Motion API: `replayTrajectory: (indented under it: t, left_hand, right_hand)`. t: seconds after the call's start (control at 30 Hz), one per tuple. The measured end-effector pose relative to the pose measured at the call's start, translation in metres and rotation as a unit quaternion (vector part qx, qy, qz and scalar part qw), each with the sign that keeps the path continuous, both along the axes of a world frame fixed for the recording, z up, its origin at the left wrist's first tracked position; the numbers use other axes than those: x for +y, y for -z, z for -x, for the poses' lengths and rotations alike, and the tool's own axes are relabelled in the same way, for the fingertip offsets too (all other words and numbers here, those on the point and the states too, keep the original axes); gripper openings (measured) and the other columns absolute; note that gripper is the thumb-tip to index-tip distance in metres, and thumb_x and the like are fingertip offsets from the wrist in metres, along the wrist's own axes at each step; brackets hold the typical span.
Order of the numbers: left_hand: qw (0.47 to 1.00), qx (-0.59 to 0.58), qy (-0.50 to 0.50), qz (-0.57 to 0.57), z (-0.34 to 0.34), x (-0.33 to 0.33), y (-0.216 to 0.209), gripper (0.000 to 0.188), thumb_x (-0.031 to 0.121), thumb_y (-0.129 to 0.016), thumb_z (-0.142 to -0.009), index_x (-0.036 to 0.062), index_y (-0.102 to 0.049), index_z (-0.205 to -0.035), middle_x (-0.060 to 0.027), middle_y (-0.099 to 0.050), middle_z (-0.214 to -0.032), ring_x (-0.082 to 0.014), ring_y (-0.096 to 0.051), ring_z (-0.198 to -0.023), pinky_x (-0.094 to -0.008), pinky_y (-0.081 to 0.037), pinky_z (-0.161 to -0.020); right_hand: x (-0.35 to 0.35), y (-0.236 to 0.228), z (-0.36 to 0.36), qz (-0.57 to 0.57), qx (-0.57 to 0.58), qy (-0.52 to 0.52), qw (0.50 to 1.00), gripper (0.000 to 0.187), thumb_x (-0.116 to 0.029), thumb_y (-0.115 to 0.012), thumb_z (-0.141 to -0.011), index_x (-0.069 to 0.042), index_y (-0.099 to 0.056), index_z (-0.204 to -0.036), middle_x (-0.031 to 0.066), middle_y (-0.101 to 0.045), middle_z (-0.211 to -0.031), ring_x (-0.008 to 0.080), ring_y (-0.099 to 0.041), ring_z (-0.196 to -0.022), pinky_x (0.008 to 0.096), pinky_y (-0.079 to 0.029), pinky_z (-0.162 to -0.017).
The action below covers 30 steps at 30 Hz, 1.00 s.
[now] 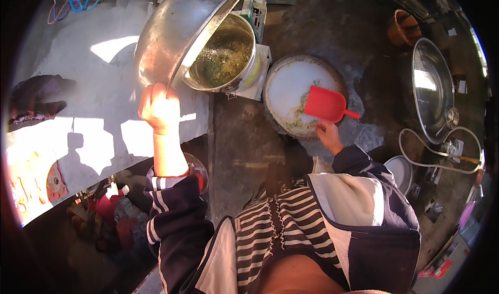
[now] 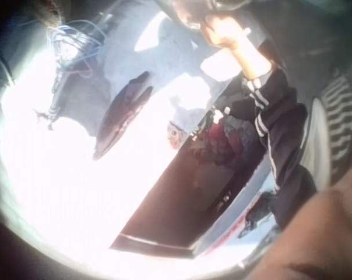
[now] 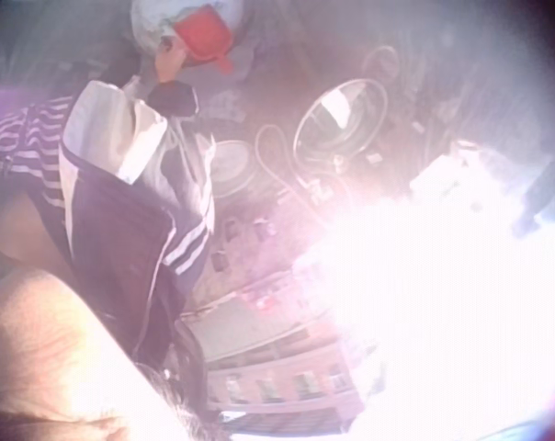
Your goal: The person transfers chopped green herbs from a large metal bowl into a grinding machine using a red scoop. They then use a red dustpan to collect the processed herbs from a large tire and transfer them into a metal bowl. Finally, they use a cloth to clean the grinding machine's output chute.
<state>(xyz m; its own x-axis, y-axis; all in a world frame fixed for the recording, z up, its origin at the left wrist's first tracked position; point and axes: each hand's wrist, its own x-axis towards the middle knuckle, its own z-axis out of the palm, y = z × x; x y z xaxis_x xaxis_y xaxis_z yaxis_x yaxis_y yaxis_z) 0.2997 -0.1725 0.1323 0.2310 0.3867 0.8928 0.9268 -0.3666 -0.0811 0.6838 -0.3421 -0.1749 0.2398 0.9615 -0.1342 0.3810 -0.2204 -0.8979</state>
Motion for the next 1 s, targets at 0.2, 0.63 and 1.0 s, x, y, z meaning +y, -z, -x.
replayTrajectory:
  t: [0.2, 0.63, 1.0]
  left_hand:
    - [0.987, -0.118, -0.103, 0.028, 0.026, -0.025, 0.012, 0.013, -0.003, -0.056, -0.065, 0.0024, -0.046, -0.06, -0.0061, -0.046, -0.054, -0.0211, -0.047, -0.044, -0.0313, -0.039, -0.044]
    - [0.614, -0.774, -0.085, 0.131, 0.081, -0.289, 0.138, 0.036, -0.01, -0.047, -0.067, -0.0052, -0.054, -0.102, -0.0095, -0.06, -0.099, -0.0176, -0.059, -0.084, -0.0286, -0.047, -0.08]
    - [0.298, -0.877, -0.298, 0.23, -0.013, -0.405, 0.385, 0.031, -0.008, -0.053, -0.062, -0.0022, -0.056, -0.093, -0.0071, -0.061, -0.092, -0.0175, -0.058, -0.078, -0.0273, -0.045, -0.073]
  right_hand:
    - [0.007, -0.01, -0.004, 0.014, 0.003, -0.034, 0.999, 0.015, -0.001, -0.056, -0.079, -0.002, -0.065, -0.091, 0.0044, -0.062, -0.07, 0.011, -0.056, -0.057, 0.0254, -0.045, -0.054]
    - [0.005, 0.004, -0.007, 0.134, 0.088, -0.079, 0.984, 0.017, 0.002, -0.056, -0.079, 0.0, -0.064, -0.094, 0.005, -0.061, -0.073, 0.0099, -0.054, -0.053, 0.0239, -0.045, -0.047]
    - [-0.02, 0.005, 0.012, 0.254, -0.024, -0.198, 0.946, 0.017, 0.001, -0.055, -0.08, 0.001, -0.063, -0.095, 0.005, -0.061, -0.074, 0.0089, -0.054, -0.054, 0.0224, -0.044, -0.048]
